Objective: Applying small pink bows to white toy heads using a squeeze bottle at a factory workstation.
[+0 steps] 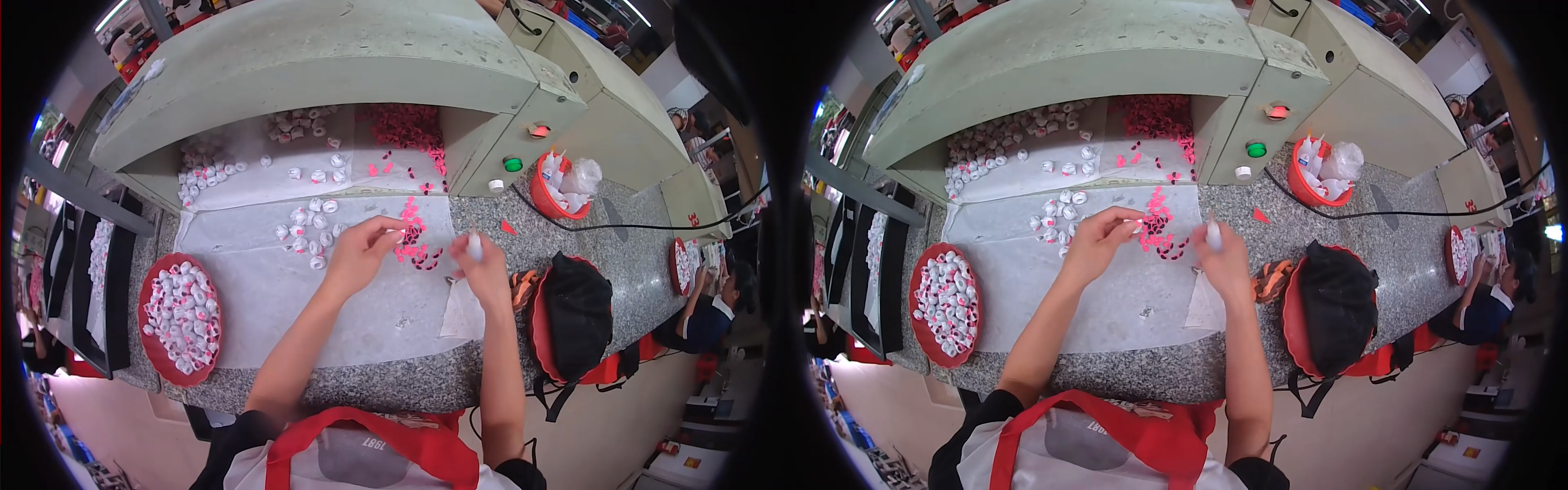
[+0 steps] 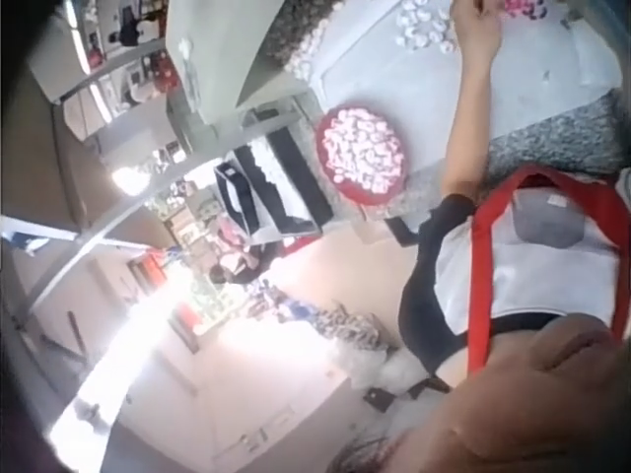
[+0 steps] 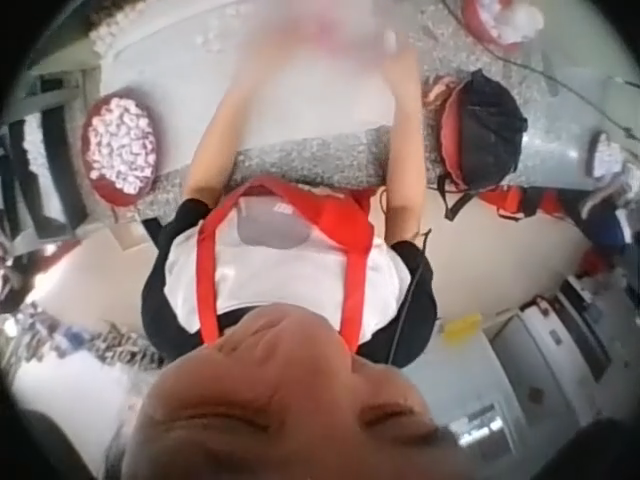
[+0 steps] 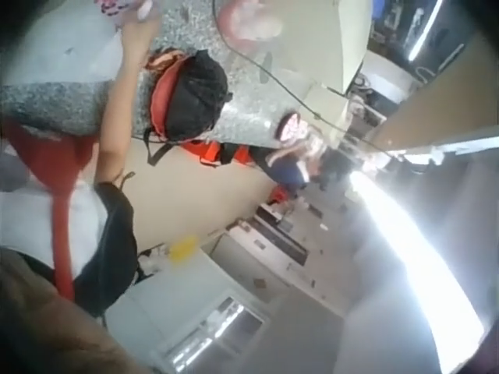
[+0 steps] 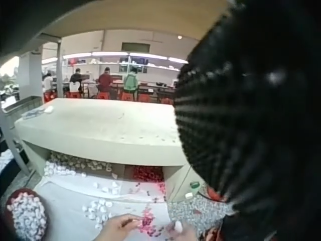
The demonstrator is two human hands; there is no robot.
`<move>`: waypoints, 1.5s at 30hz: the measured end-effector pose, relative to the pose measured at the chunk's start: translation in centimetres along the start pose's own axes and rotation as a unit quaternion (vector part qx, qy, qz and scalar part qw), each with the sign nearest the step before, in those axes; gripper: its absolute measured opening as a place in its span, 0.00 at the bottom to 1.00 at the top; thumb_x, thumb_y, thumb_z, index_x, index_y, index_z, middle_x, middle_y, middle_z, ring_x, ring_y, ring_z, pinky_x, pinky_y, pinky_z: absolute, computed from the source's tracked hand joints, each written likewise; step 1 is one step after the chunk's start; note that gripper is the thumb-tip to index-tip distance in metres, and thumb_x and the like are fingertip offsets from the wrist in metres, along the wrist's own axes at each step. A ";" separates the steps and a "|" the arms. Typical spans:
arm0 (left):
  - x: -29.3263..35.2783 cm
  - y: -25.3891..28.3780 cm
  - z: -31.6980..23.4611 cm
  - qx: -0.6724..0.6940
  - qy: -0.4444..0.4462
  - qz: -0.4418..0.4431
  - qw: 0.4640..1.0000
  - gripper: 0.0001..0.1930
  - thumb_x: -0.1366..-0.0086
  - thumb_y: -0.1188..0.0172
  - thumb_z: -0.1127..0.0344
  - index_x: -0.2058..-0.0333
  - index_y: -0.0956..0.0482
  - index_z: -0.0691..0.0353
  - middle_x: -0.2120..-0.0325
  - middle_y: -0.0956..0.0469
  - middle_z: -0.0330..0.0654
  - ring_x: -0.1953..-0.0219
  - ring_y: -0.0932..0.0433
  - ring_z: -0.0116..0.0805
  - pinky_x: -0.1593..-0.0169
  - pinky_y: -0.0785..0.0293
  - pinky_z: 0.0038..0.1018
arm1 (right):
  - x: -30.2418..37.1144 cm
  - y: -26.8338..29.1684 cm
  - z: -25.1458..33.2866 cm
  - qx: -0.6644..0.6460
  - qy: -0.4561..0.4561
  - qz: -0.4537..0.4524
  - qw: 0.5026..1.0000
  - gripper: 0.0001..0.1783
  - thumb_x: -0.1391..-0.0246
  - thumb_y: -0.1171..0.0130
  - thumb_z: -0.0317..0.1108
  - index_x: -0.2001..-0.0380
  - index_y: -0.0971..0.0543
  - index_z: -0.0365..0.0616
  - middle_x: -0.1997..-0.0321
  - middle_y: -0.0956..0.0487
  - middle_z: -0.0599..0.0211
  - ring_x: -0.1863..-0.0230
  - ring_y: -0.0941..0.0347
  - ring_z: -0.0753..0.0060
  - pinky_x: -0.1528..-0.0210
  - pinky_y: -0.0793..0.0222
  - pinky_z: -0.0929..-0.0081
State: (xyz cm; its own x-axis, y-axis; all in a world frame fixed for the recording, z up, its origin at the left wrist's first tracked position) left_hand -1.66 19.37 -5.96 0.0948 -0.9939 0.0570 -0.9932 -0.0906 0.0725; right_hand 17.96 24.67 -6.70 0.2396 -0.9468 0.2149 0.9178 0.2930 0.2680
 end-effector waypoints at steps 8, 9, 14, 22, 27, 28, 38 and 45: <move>5.6 -0.5 -7.7 0.305 0.004 0.021 0.952 0.21 0.46 0.46 0.78 0.52 0.35 0.68 0.59 0.28 0.50 0.63 0.24 0.34 0.59 0.27 0.25 | 2.5 -1.8 4.2 -0.050 0.153 -0.040 0.986 0.17 0.56 0.49 0.18 0.59 0.34 0.37 0.70 0.31 0.69 0.71 0.32 0.79 0.67 0.30 0.80; 6.2 0.0 -8.0 0.303 -0.003 0.017 0.953 0.21 0.46 0.46 0.78 0.52 0.35 0.68 0.59 0.28 0.50 0.63 0.24 0.34 0.59 0.27 0.25 | 3.4 -2.0 6.7 -0.086 0.158 -0.044 0.983 0.21 0.57 0.49 0.17 0.56 0.37 0.37 0.71 0.32 0.69 0.71 0.32 0.79 0.65 0.31 0.80; 7.6 1.5 -9.6 0.272 -0.082 -0.079 0.955 0.19 0.47 0.46 0.81 0.54 0.34 0.70 0.61 0.27 0.49 0.62 0.25 0.36 0.58 0.27 0.26 | 7.7 -2.1 10.5 -0.259 0.165 -0.023 0.951 0.20 0.59 0.49 0.16 0.60 0.37 0.37 0.69 0.26 0.55 0.78 0.33 0.74 0.71 0.31 0.80; 8.6 1.2 -10.5 0.225 -0.143 -0.094 0.959 0.19 0.48 0.47 0.84 0.55 0.34 0.72 0.63 0.27 0.47 0.61 0.26 0.35 0.57 0.28 0.26 | 13.6 -1.0 13.2 -0.094 0.370 -0.259 0.887 0.21 0.60 0.46 0.39 0.65 0.33 0.34 0.70 0.32 0.65 0.71 0.35 0.76 0.69 0.38 0.82; 9.1 1.9 -11.4 0.075 -0.226 -0.131 0.963 0.19 0.51 0.45 0.86 0.57 0.33 0.73 0.62 0.30 0.47 0.61 0.26 0.35 0.57 0.27 0.25 | 15.2 -2.4 14.6 -0.021 0.473 -0.149 0.868 0.15 0.64 0.44 0.24 0.68 0.33 0.36 0.83 0.31 0.62 0.85 0.36 0.77 0.83 0.40 0.82; 9.1 1.6 -11.5 0.074 -0.224 -0.130 0.963 0.19 0.51 0.45 0.86 0.57 0.33 0.73 0.62 0.30 0.47 0.61 0.26 0.35 0.57 0.27 0.25 | 15.2 -2.6 14.7 -0.002 0.483 -0.154 0.862 0.15 0.64 0.44 0.24 0.68 0.32 0.36 0.84 0.31 0.62 0.87 0.36 0.76 0.84 0.41 0.82; 9.1 1.7 -11.3 0.091 -0.230 -0.180 0.952 0.16 0.53 0.42 0.84 0.62 0.29 0.70 0.66 0.30 0.45 0.63 0.25 0.33 0.58 0.25 0.24 | 14.6 -3.0 14.3 0.018 0.490 -0.140 0.860 0.15 0.65 0.44 0.22 0.68 0.32 0.35 0.83 0.29 0.62 0.88 0.35 0.72 0.86 0.41 0.80; 9.1 1.6 -11.4 0.091 -0.218 -0.155 0.959 0.16 0.52 0.45 0.86 0.62 0.31 0.72 0.64 0.32 0.46 0.59 0.28 0.35 0.56 0.27 0.27 | 14.4 -3.1 14.9 0.023 0.498 -0.130 0.857 0.14 0.63 0.44 0.24 0.69 0.32 0.34 0.81 0.28 0.61 0.88 0.34 0.71 0.86 0.40 0.79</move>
State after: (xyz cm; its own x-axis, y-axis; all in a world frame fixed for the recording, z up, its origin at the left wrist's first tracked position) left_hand -1.63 10.92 6.04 0.3908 -0.8455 -0.3640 -0.9205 -0.3570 -0.1591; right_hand 13.84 12.11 9.53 0.2014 -0.6180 -0.7599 0.9732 0.0381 0.2270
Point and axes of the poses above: each hand's wrist, its own x-axis away from the middle knuckle, its own y-axis out of the back of the hand, z = x × y, the point moved 5 cm from there along -x, towards the middle knuckle
